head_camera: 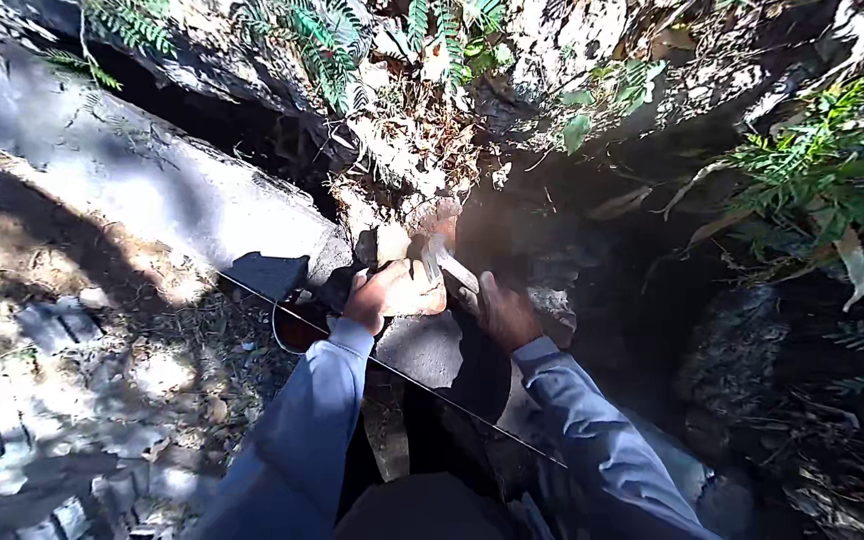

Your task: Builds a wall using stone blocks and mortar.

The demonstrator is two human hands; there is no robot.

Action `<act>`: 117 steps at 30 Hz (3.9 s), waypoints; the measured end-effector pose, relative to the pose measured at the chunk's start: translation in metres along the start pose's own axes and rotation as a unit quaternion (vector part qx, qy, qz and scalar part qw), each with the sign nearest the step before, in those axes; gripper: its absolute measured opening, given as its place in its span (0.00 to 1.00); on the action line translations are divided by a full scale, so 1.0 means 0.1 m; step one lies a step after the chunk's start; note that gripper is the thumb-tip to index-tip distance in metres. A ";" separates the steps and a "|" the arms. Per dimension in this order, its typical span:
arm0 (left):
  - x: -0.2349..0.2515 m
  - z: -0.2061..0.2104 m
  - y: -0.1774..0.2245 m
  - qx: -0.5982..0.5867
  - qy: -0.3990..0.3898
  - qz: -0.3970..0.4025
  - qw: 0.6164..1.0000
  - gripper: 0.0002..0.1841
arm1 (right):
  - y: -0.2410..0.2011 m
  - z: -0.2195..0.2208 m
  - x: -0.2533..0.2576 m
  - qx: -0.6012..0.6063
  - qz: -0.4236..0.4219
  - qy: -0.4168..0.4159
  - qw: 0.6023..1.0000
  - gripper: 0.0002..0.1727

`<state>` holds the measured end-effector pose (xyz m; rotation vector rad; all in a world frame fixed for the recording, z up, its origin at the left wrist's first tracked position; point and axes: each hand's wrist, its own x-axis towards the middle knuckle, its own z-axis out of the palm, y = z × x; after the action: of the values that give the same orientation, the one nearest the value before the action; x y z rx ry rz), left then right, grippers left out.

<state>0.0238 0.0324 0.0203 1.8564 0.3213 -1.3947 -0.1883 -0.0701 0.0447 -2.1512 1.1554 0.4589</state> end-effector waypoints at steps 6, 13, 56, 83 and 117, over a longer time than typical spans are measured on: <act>0.00 -0.09 -0.07 -0.023 -0.051 0.017 0.998 0.24 | 0.16 -0.13 0.05 0.078 0.002 0.092 0.993 0.32; -0.13 -0.44 -0.17 -0.058 -0.006 0.154 0.986 0.27 | -0.17 -0.10 0.51 0.001 -0.065 0.042 0.997 0.31; 0.53 -0.89 -1.09 -0.265 0.084 -0.016 0.961 0.45 | -1.51 1.15 0.77 -0.195 -0.251 -0.020 0.948 0.73; 0.41 -0.99 -1.13 -0.416 0.030 0.096 0.904 0.32 | -1.60 0.73 0.97 -0.207 -0.265 -0.145 0.930 0.59; 0.40 -0.93 -1.07 -0.226 0.072 0.039 0.971 0.37 | -1.90 0.74 0.99 -0.370 -0.224 -0.205 0.878 0.55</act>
<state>0.0383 0.1595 -0.0522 1.5715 0.5813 -1.0305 0.0244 -0.0030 0.0048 -2.6510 0.2121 1.2106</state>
